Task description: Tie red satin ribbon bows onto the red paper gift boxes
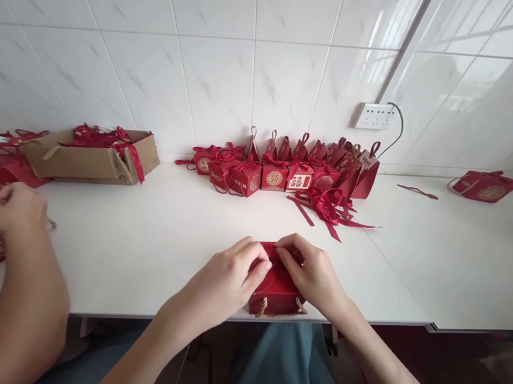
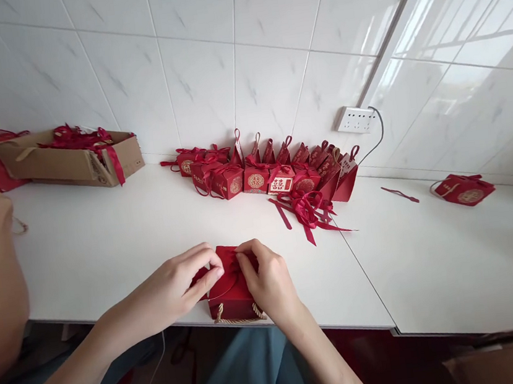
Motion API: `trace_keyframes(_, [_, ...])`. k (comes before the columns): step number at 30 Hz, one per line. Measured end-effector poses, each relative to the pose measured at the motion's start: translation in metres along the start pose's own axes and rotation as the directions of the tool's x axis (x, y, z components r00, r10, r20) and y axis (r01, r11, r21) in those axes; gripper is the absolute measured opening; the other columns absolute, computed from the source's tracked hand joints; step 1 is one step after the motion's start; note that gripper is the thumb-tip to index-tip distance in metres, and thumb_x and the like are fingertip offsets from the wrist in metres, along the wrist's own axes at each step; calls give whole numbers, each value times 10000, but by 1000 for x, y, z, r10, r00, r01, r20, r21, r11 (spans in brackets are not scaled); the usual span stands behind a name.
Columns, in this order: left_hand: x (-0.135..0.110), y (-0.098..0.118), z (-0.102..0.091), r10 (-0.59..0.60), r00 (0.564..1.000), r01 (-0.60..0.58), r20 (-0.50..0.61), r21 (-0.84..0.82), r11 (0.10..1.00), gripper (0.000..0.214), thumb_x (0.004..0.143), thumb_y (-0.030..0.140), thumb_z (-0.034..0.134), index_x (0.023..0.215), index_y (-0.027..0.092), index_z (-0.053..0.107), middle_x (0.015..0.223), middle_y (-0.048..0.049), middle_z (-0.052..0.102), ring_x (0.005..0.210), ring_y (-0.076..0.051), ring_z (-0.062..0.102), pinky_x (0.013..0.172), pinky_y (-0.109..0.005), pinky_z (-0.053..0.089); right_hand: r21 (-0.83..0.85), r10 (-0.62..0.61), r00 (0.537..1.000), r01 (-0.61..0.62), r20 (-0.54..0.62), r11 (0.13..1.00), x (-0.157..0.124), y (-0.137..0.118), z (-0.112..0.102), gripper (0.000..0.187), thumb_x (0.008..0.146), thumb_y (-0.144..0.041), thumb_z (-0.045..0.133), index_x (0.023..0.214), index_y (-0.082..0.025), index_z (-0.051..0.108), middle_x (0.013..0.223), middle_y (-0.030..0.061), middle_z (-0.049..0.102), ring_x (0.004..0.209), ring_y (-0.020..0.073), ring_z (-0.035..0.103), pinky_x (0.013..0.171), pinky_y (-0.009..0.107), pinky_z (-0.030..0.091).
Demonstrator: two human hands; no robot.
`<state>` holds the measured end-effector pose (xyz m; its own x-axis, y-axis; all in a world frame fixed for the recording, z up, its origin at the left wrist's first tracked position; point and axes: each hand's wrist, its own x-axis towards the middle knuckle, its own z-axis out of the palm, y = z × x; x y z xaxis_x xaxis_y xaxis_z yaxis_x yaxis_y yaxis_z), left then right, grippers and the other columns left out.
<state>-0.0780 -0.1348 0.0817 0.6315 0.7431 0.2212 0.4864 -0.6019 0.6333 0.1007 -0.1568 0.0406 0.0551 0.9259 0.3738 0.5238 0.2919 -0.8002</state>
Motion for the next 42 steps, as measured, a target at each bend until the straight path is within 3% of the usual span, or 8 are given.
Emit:
trace_keyframes(6, [-6,-11,-1,-241,958,265,156,-155,952,285,893,446,387,776,213,501,616,49,465,489,-93,366,471,-213,300,333,148,989,-133,-22,934,-7,10,-16,215,832,-399,542,775,-192,545,683,7,591,623,132,551,563,239,449])
trace_keyframes(9, [-3,-24,-3,-301,933,345,199,-247,906,343,877,515,396,758,202,473,585,58,353,480,-85,281,454,-208,257,363,196,981,-183,-1,914,-9,12,-28,242,809,-426,570,776,-187,550,638,-18,528,545,107,481,492,224,398])
trace_keyframes(13, [6,-39,-5,-226,899,376,376,-395,838,365,856,495,463,666,185,436,532,72,260,465,-76,226,446,-212,207,303,261,961,-277,95,912,-12,18,-46,294,806,-468,569,775,-176,563,621,-29,493,491,85,399,443,219,330])
trace_keyframes(17, [11,-47,-2,-82,882,343,464,-513,787,330,842,406,526,626,165,465,556,34,457,537,-91,419,551,-222,342,184,331,910,-381,251,906,-18,30,-64,429,825,-576,495,694,-172,554,543,-48,406,473,86,356,447,229,302])
trace_keyframes(23, [15,-49,8,12,827,405,562,-610,681,310,818,435,579,728,139,560,686,-39,638,665,-146,586,611,-239,433,204,280,831,-416,481,886,-11,34,-65,568,781,-723,414,677,-171,503,612,-6,501,575,128,502,589,278,413])
trace_keyframes(31, [24,-45,25,34,845,400,534,-673,623,342,824,456,582,723,130,585,680,-39,635,642,-126,580,616,-228,444,228,268,854,-397,446,889,-8,42,-66,463,765,-605,580,654,-174,451,570,-64,379,511,64,307,474,210,228])
trace_keyframes(36, [26,-47,37,44,856,375,515,-678,632,313,844,428,572,744,131,564,686,-15,595,626,-96,552,598,-203,429,356,215,810,-457,546,815,-14,58,-78,390,741,-504,673,687,-167,484,523,-76,410,455,46,303,433,201,204])
trace_keyframes(42, [25,-61,44,78,878,347,472,-741,574,399,803,448,619,628,150,419,654,-8,572,591,-107,572,552,-211,425,307,248,766,-501,593,809,-11,64,-90,352,733,-459,695,690,-130,577,499,-59,440,423,40,325,409,206,208])
